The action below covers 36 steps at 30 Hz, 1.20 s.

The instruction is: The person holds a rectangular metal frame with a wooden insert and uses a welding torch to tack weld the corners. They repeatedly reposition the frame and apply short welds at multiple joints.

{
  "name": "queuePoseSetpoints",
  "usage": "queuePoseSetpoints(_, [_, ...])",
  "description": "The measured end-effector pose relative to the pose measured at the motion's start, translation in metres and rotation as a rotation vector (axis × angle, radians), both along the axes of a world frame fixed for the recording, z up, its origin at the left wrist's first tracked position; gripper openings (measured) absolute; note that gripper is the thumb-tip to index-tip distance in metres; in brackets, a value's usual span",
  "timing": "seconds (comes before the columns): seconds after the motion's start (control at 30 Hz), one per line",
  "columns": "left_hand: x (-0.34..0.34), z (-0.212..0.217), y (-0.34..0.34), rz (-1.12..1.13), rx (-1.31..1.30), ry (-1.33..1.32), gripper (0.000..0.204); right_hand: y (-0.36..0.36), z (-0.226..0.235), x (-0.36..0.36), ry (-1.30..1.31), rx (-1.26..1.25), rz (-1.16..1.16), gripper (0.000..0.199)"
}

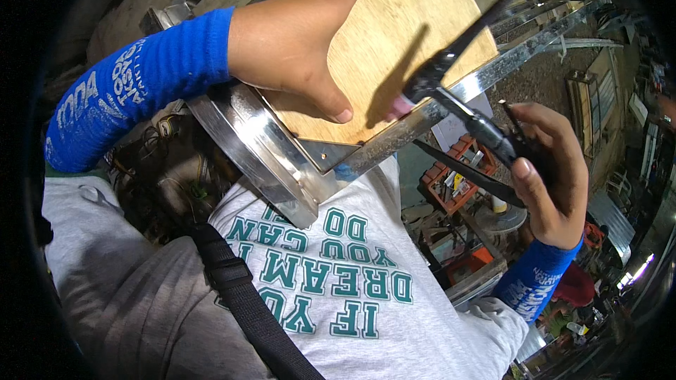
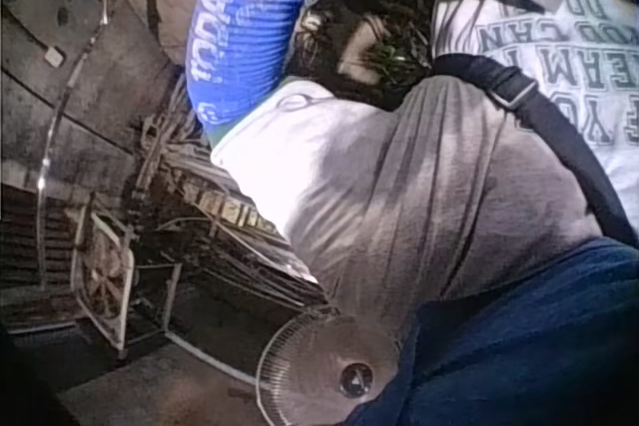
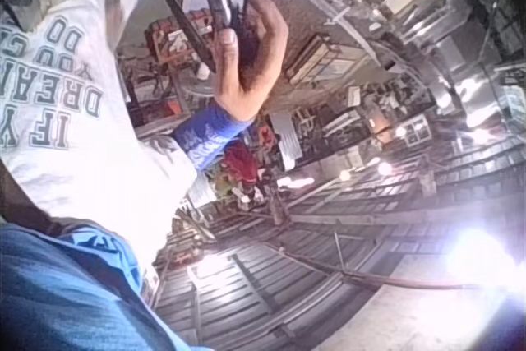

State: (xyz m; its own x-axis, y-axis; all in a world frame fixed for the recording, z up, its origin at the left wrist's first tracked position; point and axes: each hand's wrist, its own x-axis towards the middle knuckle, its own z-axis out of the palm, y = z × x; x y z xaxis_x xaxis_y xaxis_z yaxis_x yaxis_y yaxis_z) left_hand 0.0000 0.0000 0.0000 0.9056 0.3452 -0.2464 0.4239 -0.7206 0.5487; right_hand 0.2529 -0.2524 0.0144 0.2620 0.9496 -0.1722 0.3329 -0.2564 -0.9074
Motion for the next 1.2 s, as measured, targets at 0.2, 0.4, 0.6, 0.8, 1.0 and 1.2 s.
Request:
queuePoseSetpoints(0.2, [0.000,0.000,-0.001,0.021,-0.022,-0.008,0.100,0.022,0.002,-0.013,0.050,0.023,0.164,0.047])
queuePoseSetpoints(0.4, [0.000,-0.007,0.002,-0.002,-0.004,-0.040,0.100,0.022,-0.002,-0.010,0.026,0.043,0.230,0.046])
queuePoseSetpoints(0.6, [0.003,-0.002,0.001,0.024,-0.054,0.012,0.101,0.024,-0.001,-0.007,-0.029,0.058,0.277,0.044])
queuePoseSetpoints(0.8, [0.004,-0.002,0.003,0.005,-0.063,-0.017,0.102,0.027,-0.003,0.004,-0.101,0.153,0.344,0.043])
queuePoseSetpoints(1.0, [0.003,-0.002,0.004,-0.007,-0.013,-0.035,0.102,0.032,0.004,0.013,-0.081,0.109,0.412,0.044])
queuePoseSetpoints(1.2, [0.007,0.004,0.003,-0.006,-0.028,-0.042,0.100,0.048,0.007,0.021,-0.073,0.176,0.542,0.045])
